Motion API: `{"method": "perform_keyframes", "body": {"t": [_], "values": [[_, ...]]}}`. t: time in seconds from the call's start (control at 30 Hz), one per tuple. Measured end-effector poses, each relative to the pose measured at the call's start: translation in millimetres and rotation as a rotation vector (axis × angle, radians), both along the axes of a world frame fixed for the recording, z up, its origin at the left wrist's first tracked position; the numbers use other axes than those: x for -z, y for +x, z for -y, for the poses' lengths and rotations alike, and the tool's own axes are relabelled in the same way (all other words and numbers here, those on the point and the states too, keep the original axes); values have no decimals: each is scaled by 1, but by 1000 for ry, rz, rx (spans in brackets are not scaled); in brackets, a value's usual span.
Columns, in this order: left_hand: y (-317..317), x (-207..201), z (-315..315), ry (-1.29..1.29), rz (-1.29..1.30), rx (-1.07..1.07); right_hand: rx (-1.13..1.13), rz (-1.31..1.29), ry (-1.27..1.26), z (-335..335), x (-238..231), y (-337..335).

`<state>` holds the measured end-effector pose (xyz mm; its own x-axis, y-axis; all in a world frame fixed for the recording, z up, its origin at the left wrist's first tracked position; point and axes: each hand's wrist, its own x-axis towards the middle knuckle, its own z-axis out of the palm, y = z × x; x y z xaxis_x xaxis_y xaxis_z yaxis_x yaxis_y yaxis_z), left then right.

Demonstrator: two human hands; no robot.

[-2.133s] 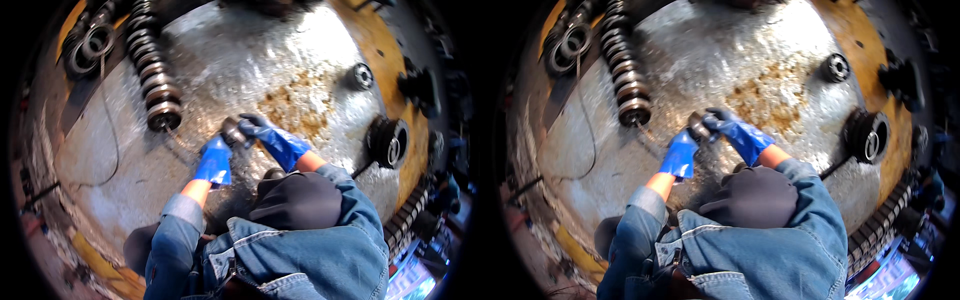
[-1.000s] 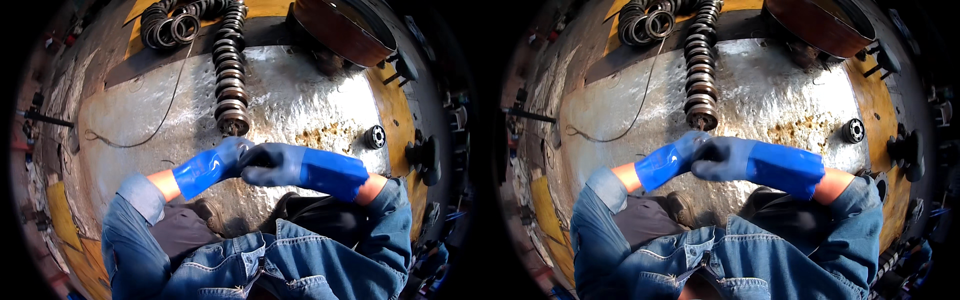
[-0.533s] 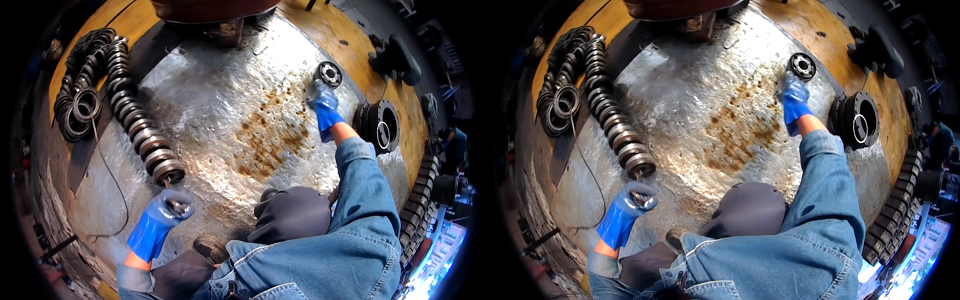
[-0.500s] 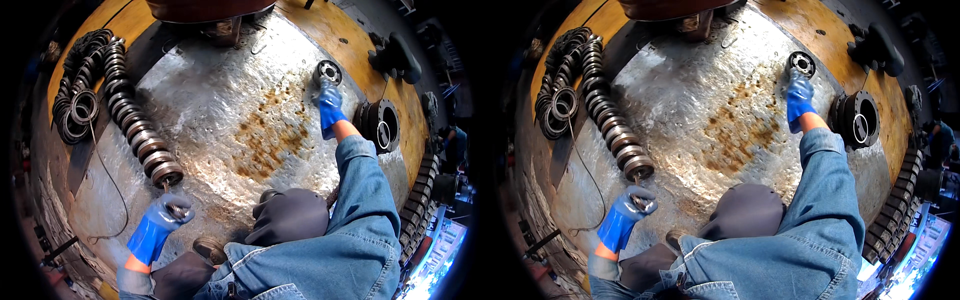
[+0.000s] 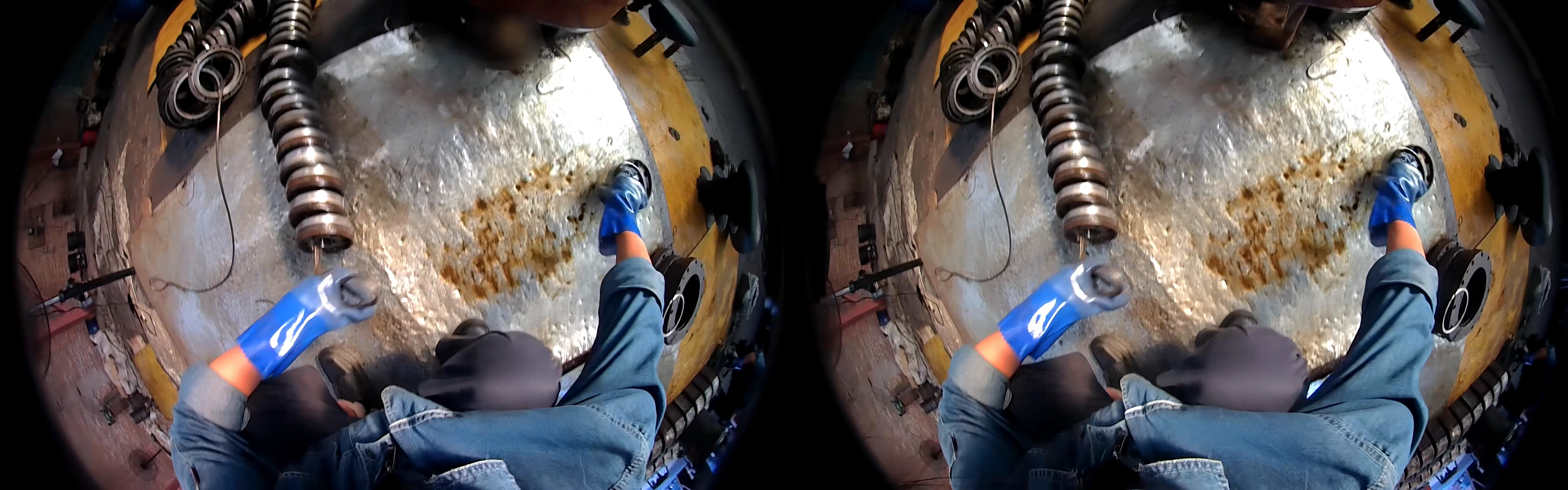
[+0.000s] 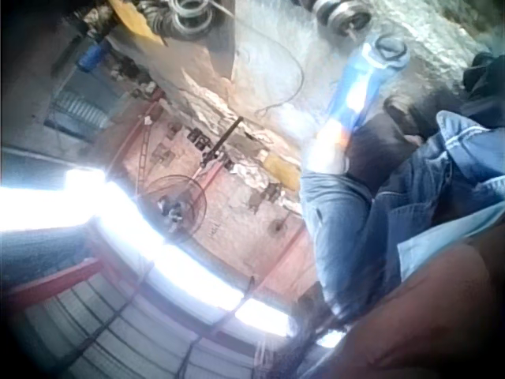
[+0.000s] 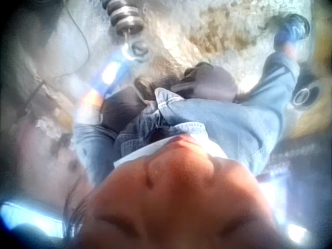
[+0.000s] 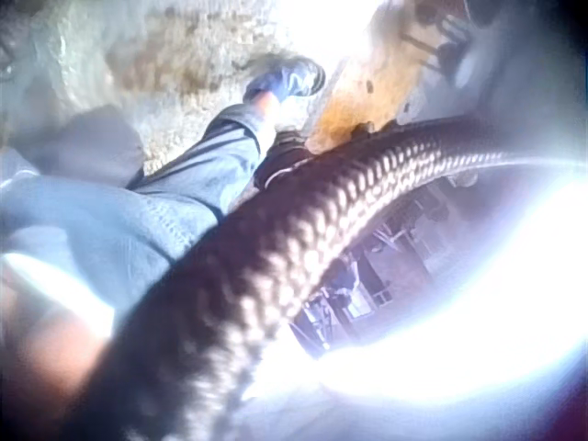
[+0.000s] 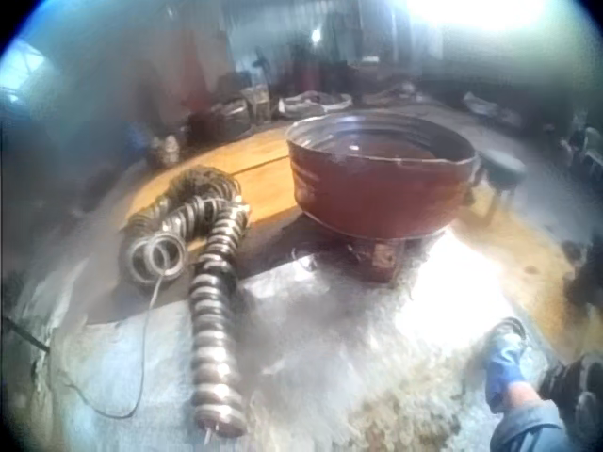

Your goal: The person cleans oily metal components by dipping them into a cleaning solution and wiping them with a wire and cloth, then strings the cleaned parts onto a long wire.

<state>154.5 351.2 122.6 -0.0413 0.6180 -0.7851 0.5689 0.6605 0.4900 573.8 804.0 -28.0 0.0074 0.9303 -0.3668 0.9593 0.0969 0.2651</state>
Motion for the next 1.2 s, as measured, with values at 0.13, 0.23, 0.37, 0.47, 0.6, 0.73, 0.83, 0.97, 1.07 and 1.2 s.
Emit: {"method": "perform_keyframes", "body": {"t": [0.13,0.23,0.37,0.47,0.6,0.73,0.83,0.97,1.07,1.2], "values": [[45,24,-46,-187,-73,124,61,-188,-236,56,-13,-45],[66,65,-67,-273,-160,116,255,-982,-521,134,-7,-76],[80,145,-57,-241,-277,671,171,-911,-768,220,-39,-162],[77,163,-56,-216,-257,728,102,-795,-873,262,-34,-201],[72,213,-20,-172,-336,277,177,-1303,-793,304,-23,-207],[73,211,-21,-246,-381,306,223,-1390,-731,297,-3,-191],[75,222,-25,-186,-388,275,7,-1309,-603,320,34,-193],[79,218,-40,-104,-320,230,-96,-1339,-380,320,91,-177],[88,226,-52,-241,-307,392,106,-1507,-703,320,102,-171],[79,222,-48,-299,-358,513,162,-1441,-886,319,79,-176]]}}
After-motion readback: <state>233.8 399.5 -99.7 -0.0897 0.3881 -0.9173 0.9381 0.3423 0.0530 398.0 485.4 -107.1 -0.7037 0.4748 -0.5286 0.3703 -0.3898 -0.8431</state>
